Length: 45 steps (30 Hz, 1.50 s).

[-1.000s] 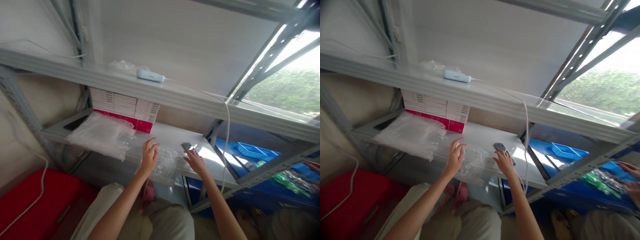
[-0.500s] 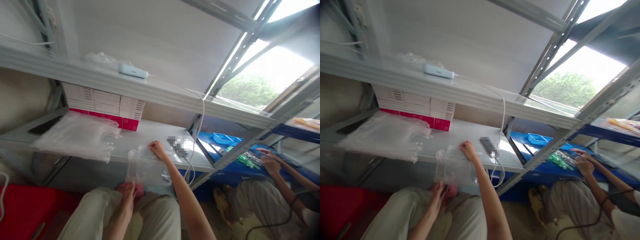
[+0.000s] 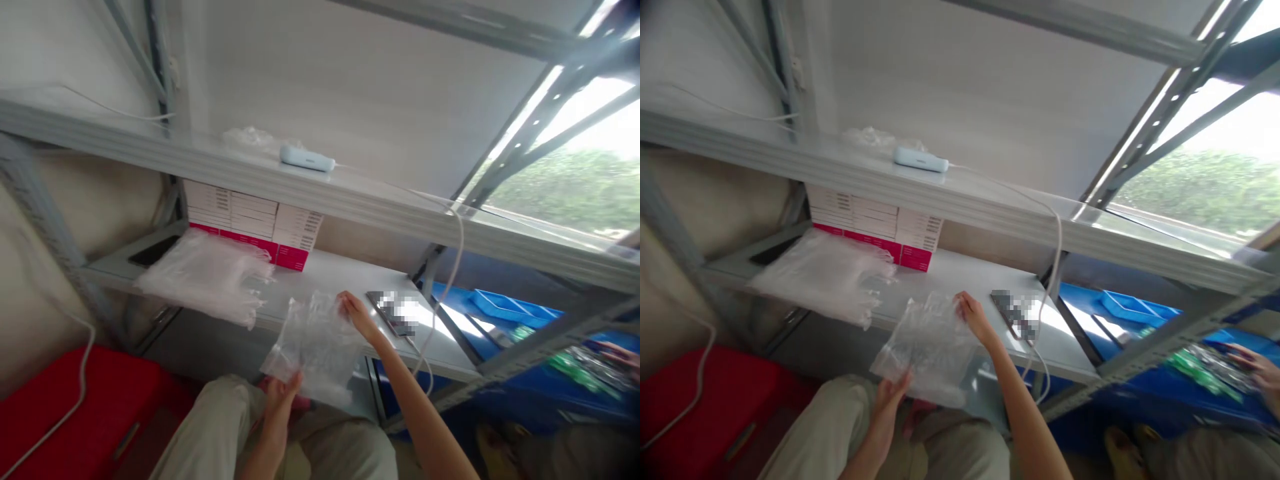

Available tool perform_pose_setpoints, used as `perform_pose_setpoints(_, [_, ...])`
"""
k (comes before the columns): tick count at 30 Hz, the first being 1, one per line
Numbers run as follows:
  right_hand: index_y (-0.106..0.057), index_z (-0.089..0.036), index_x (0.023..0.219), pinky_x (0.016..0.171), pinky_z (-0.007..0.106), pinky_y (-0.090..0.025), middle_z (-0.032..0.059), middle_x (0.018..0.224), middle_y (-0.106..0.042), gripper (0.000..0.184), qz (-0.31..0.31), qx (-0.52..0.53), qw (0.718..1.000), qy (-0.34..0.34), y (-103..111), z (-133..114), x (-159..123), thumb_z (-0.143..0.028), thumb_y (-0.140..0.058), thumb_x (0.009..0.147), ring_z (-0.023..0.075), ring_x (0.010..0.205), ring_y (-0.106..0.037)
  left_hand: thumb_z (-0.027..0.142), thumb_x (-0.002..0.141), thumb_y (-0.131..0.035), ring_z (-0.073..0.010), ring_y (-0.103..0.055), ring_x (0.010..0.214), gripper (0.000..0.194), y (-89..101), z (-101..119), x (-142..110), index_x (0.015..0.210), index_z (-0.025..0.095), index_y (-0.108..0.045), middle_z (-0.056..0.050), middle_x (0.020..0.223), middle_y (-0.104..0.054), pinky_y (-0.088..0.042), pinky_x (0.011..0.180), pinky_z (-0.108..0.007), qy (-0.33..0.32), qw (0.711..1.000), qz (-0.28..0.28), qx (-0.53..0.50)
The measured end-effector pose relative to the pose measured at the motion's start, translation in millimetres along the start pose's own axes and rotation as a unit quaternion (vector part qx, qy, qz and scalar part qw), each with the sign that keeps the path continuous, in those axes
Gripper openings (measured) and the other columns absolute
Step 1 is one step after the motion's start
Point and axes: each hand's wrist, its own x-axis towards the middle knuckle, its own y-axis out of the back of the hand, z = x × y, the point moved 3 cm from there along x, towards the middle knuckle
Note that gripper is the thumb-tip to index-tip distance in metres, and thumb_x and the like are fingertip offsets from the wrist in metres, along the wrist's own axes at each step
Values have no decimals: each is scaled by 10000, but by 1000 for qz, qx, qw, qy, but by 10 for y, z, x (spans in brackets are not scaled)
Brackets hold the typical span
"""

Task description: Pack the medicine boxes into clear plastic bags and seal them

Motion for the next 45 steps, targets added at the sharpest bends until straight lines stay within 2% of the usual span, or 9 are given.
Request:
perform_pose_setpoints(8, [-562, -203, 1194, 463, 238, -329, -5, 654, -563, 552, -18, -21, 998, 59, 87, -893, -30, -623, -433, 859, 117, 500, -430, 500, 603, -808, -301, -666, 963, 609, -229, 1056, -358, 1080, 163, -635, -128, 1018, -707, -531, 811, -389, -67, 987, -125, -81])
perform_pose_setpoints(12, [-599, -226, 1151, 533, 249, -407, 20, 722, -630, 481, -33, -15, 996, 79, 74, -1202, 39, -572, -521, 827, 148, 599, -539, 471, 742, -715, -272, -656, 1001, 639, -217, 1527, -424, 1284, 185, -534, -121, 1075, -700, -516, 878, -399, -115, 972, -203, -40])
perform_pose_setpoints(16, [-648, -211, 1030, 623, 268, -458, 46, 807, -666, 415, 1, 17, 995, 103, -48, -1387, 340, -508, -643, 741, 175, 708, -591, 458, 777, -675, -259, -651, 1010, 641, -83, 1885, -250, 1331, 196, -483, -116, 1147, -672, -518, 878, -396, -167, 965, -201, -28])
perform_pose_setpoints(22, [-645, -181, 1021, 522, 236, -374, -1, 667, -594, 387, 45, 8, 980, 193, -700, -1843, 1239, -468, -555, 777, 123, 545, -464, 468, 723, -684, -252, -611, 1056, 500, 415, 2406, 337, 1109, 171, -571, -122, 1094, -665, -490, 870, -327, -221, 973, 26, 60])
perform_pose_setpoints(25, [-624, -200, 1079, 508, 233, -357, -9, 670, -620, 355, 10, -45, 980, 193, -1221, -2019, 1710, -415, -523, 815, 118, 512, -460, 471, 768, -605, -209, -638, 851, 356, 742, 2568, 588, 953, 175, -533, -85, 884, -652, -511, 678, -276, -259, 950, 142, 104])
perform_pose_setpoints(28, [-622, -262, 1096, 615, 234, -399, -17, 774, -680, 279, -27, -156, 966, 203, -1717, -2073, 2048, -331, -533, 840, 123, 600, -549, 516, 782, -558, -122, -523, 504, 344, 1031, 2565, 754, 842, 198, -442, 32, 630, -516, -421, 444, -224, -299, 922, 218, 119])
perform_pose_setpoints(32, [-623, -296, 1120, 711, 253, -422, 0, 890, -703, 270, -56, -263, 945, 187, -2178, -1978, 2262, -366, -526, 877, 165, 790, -620, 529, 815, -519, -123, -473, 391, 376, 1245, 2433, 866, 941, 191, -412, 69, 564, -498, -375, 394, -229, -301, 903, 264, 155])
perform_pose_setpoints(38, [-609, -294, 1144, 752, 295, -427, 45, 982, -700, 356, -66, -327, 929, 161, -2383, -1771, 2285, -483, -384, 944, 213, 906, -630, 528, 919, -384, -324, -681, 756, 741, 1264, 2405, 821, 1419, 12, -202, -157, 797, -691, -477, 628, -366, -216, 793, 414, 391])
perform_pose_setpoints(45, [-514, -178, 1278, 943, 388, -323, 119, 1234, -590, 403, 39, -348, 902, 254, -2155, -1844, 2090, -287, -252, 992, 252, 1157, -477, 594, 908, -346, -358, -676, 684, 878, 1176, 2522, 841, 1465, -37, -97, -199, 732, -686, -486, 612, -395, -197, 711, 456, 497])
